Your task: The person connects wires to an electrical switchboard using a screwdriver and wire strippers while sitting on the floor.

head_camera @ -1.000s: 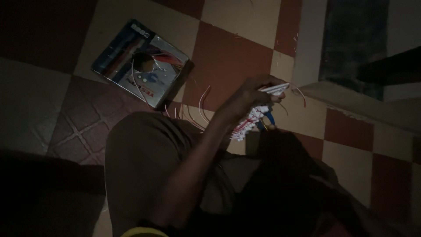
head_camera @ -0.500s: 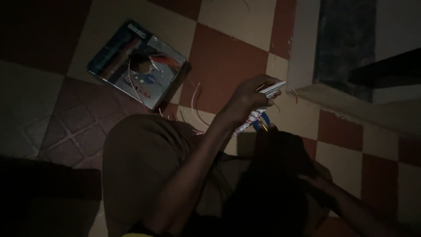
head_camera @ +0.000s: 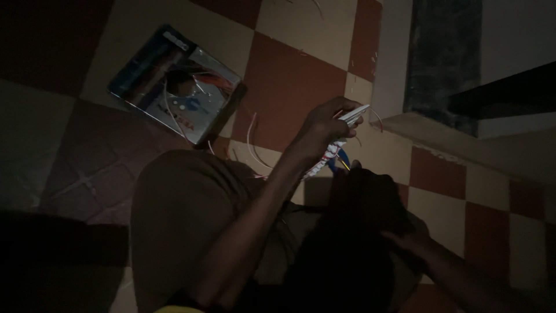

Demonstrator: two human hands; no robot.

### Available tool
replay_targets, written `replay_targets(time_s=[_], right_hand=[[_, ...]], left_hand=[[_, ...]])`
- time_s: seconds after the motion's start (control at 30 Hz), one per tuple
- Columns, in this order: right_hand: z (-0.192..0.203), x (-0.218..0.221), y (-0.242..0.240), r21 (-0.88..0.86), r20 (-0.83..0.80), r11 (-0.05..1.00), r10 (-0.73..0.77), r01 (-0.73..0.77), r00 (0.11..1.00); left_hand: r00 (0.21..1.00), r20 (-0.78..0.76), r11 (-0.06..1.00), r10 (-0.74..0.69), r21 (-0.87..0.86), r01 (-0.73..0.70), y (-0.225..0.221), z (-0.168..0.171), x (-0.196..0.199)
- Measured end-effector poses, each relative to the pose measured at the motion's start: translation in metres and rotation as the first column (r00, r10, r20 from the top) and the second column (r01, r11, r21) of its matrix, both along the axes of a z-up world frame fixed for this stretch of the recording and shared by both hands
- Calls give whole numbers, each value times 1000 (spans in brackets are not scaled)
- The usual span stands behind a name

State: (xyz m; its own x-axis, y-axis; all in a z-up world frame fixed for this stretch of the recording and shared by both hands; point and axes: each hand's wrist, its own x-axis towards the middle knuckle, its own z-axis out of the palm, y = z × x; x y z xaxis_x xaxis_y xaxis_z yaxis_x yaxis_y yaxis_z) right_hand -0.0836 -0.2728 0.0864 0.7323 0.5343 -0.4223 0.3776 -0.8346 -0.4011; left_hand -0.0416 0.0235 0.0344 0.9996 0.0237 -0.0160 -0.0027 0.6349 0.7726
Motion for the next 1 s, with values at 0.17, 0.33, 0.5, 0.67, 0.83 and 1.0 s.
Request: replay_targets(time_s=[0.17, 0.33, 0.5, 0.67, 0.83, 1.0], right_hand=[[-5, 4, 8, -22, 12, 1000, 19, -19, 1000], [-11, 23, 29, -22, 23, 999, 50, -49, 999], [-11, 40, 41, -5, 24, 999, 45, -45, 999], [-8, 49, 38, 78, 52, 997, -6, 2, 999], [-3, 56, 48, 210, 145, 977, -64, 33, 987], [3, 77, 85, 357, 305, 934, -114, -3, 945]], left_hand=[[1000, -11, 1000, 26, -11, -26, -2, 0, 0], [996, -29, 996, 81, 48, -79, 4, 4, -3], [994, -63, 996, 93, 11, -93, 5, -7, 6], [991, -49, 992, 127, 5, -127, -4, -43, 26], [979, -75, 978, 189, -72, -195, -9, -79, 44], [933, -234, 946, 274, -109, -306, -4, -92, 54]])
